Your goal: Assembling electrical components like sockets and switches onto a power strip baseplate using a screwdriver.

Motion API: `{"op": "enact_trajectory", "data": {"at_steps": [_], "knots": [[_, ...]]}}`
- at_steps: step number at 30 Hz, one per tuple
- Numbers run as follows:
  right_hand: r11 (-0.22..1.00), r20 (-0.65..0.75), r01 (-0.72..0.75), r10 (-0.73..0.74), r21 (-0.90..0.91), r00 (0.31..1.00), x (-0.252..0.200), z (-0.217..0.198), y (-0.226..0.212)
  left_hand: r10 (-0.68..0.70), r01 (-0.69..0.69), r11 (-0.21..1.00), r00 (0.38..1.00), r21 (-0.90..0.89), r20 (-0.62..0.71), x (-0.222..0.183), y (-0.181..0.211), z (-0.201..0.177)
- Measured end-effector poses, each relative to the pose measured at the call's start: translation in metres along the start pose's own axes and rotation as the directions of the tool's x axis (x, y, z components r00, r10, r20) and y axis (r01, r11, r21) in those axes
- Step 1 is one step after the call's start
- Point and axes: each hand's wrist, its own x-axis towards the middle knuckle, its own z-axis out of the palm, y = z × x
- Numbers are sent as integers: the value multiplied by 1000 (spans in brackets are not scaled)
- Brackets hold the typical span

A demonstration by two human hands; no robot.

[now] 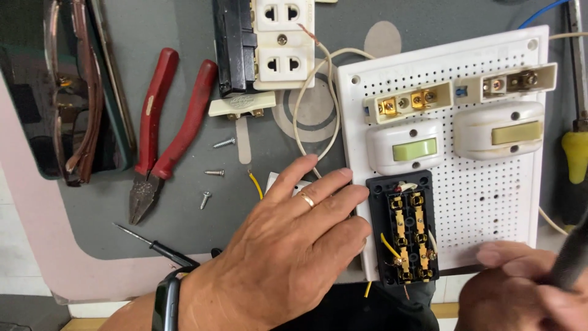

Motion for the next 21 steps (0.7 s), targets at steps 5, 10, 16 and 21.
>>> {"op": "enact_trajectory", "data": {"at_steps": [5, 10, 16, 21], "knots": [[799, -29, 17, -44, -602, 999, 6, 87, -32, 42, -42, 998, 999, 40, 2, 0, 1, 0], [571, 449, 643, -460, -510, 766, 22, 71, -4, 47, -48, 998, 999, 49, 16, 0, -1, 0], [415, 455, 706, -556, -574, 696, 24, 90, -2, 31, -30, 1000, 995, -6, 96, 1, -5, -3], [393, 482, 712, -538, -582, 691, 26, 90, -5, -12, 14, 999, 997, -33, 77, 1, -7, 0]]}}
